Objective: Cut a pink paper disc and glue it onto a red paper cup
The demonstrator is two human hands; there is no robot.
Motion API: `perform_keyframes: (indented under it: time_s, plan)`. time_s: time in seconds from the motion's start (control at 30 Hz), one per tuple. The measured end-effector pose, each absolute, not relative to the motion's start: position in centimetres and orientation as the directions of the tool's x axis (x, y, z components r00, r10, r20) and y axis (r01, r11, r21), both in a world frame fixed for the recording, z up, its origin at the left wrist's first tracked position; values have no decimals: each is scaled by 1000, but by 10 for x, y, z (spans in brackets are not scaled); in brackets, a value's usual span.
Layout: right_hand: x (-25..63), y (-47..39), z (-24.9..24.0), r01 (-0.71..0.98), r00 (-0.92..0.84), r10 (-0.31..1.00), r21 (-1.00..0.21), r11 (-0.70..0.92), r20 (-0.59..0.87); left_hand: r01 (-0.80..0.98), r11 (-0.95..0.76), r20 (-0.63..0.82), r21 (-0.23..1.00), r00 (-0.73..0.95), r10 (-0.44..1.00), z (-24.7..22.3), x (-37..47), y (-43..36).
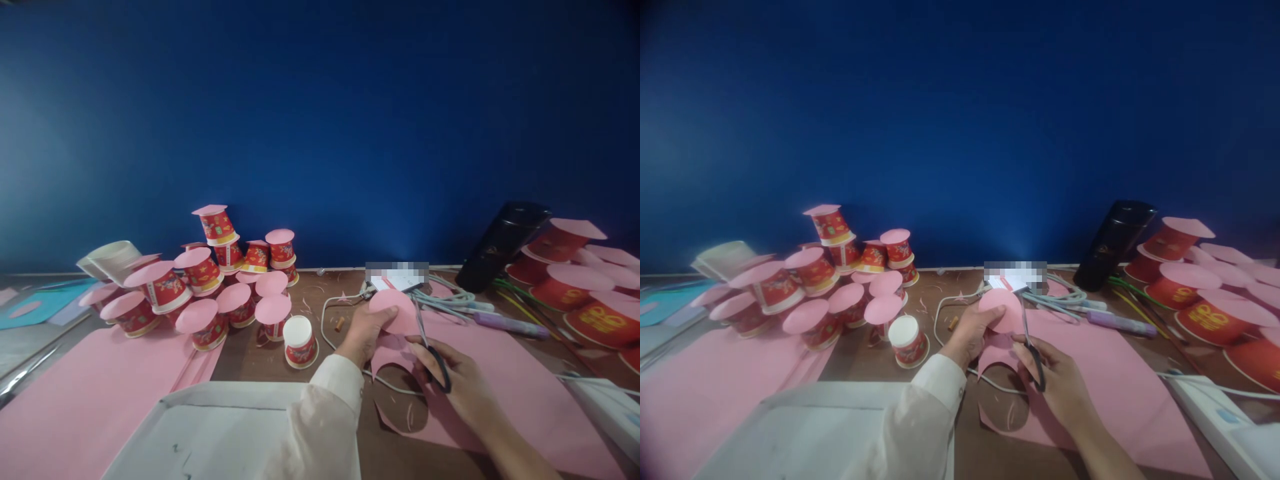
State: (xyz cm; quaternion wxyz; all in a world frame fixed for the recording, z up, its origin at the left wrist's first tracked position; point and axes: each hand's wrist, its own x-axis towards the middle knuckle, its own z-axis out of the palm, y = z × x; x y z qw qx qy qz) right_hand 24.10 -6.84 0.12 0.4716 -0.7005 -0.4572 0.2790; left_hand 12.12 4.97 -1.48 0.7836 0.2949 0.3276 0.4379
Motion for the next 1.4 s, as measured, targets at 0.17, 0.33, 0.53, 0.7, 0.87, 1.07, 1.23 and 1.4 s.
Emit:
perform_keyframes:
  time_s: [0.17, 0.33, 0.53, 0.7, 0.87, 1.07, 1.23, 1.4]
  plan:
    - [245, -70, -2, 270, 392, 917, -942, -197, -79, -453, 401, -212, 796, 412, 886, -20, 120, 50]
    - [245, -69, -1, 292, 399, 914, -936, -195, -65, -444, 398, -202, 803, 425, 882, -20, 120, 51]
    - [247, -68, -1, 319, 395, 918, -931, -179, -41, -459, 408, -210, 789, 422, 882, -17, 120, 50]
    - [249, -67, -4, 337, 388, 921, -927, -166, -23, -466, 415, -215, 781, 423, 880, -17, 120, 49]
    - [247, -68, -3, 330, 398, 917, -925, -187, -43, -491, 418, -205, 764, 429, 880, -18, 121, 50]
    - [247, -67, -5, 282, 399, 916, -944, -170, -46, -505, 430, -220, 749, 423, 879, -15, 121, 51]
    - [246, -67, -6, 260, 394, 918, -954, -149, -36, -525, 440, -198, 728, 454, 869, -7, 118, 48]
    - [245, -67, 2, 264, 382, 923, -954, -141, -30, -523, 453, -188, 723, 481, 856, -3, 116, 46]
